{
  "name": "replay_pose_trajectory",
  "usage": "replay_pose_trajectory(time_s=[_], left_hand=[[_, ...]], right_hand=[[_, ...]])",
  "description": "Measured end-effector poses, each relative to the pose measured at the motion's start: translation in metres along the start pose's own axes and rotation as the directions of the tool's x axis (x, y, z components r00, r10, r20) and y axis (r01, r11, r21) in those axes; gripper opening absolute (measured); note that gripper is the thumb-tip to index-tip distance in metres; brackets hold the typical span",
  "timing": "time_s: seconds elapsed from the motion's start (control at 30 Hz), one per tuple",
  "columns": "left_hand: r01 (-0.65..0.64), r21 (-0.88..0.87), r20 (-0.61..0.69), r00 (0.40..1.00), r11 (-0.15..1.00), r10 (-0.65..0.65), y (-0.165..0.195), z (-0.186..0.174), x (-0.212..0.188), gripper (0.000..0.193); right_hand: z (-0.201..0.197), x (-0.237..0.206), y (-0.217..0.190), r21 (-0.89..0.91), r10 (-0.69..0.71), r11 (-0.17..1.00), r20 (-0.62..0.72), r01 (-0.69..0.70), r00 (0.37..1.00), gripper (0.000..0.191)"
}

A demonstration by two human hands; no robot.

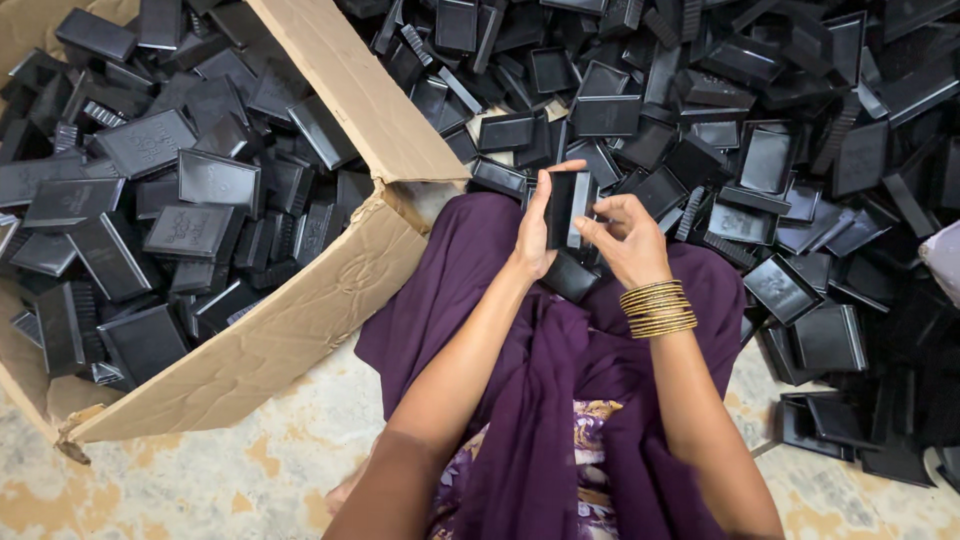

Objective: The person sits on the floor among a large spread of black plastic boxes and packs them one at a time into a cardboard carton, picking each box from the floor, briefly handling it, and placing it into the carton.

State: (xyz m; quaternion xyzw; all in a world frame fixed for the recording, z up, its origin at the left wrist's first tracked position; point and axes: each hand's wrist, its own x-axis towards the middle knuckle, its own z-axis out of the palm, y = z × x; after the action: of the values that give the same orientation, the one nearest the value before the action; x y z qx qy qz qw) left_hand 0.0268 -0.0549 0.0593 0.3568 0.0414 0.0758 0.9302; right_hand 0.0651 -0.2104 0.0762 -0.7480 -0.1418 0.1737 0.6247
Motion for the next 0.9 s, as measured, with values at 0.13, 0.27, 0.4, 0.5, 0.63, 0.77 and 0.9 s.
replay_pose_trajectory(time_s=[0.13, 0.27, 0.4, 0.5, 0.63, 0.77, 0.9], left_hand=[[0.019, -0.057, -0.058, 0.998, 0.998, -0.022, -0.003, -0.004, 0.003, 0.057], [-0.051, 0.062, -0.136, 0.989, 0.997, 0.059, -0.009, -0.009, 0.007, 0.058], [-0.031, 0.156, -0.1, 0.994, 0.987, 0.047, -0.013, -0.011, 0.007, 0.058], [-0.021, 0.173, -0.084, 0.996, 0.985, 0.036, -0.013, -0.013, 0.006, 0.058], [-0.035, 0.187, -0.075, 0.996, 0.982, 0.05, -0.013, -0.016, 0.006, 0.059], [-0.075, 0.248, -0.067, 0.993, 0.966, 0.094, -0.015, -0.017, 0.006, 0.059], [-0.152, 0.366, -0.013, 0.986, 0.918, 0.168, -0.015, -0.017, 0.003, 0.057]], right_hand=[[-0.002, 0.002, -0.006, 0.047, 0.032, 0.998, -0.027, -0.031, 0.999, 0.049], [0.002, -0.006, -0.031, 0.064, -0.063, 0.995, -0.118, 0.071, 0.991, 0.066], [0.016, -0.013, -0.051, -0.153, -0.071, 0.986, -0.071, 0.06, 0.995, 0.082], [0.023, -0.015, -0.058, -0.205, -0.047, 0.978, -0.057, 0.034, 0.997, 0.085], [0.024, -0.015, -0.058, -0.22, -0.036, 0.975, -0.053, 0.023, 0.998, 0.086], [0.025, -0.017, -0.056, -0.186, -0.04, 0.982, -0.053, 0.03, 0.998, 0.086], [0.031, -0.019, -0.053, -0.144, -0.036, 0.989, -0.052, 0.028, 0.998, 0.085]])
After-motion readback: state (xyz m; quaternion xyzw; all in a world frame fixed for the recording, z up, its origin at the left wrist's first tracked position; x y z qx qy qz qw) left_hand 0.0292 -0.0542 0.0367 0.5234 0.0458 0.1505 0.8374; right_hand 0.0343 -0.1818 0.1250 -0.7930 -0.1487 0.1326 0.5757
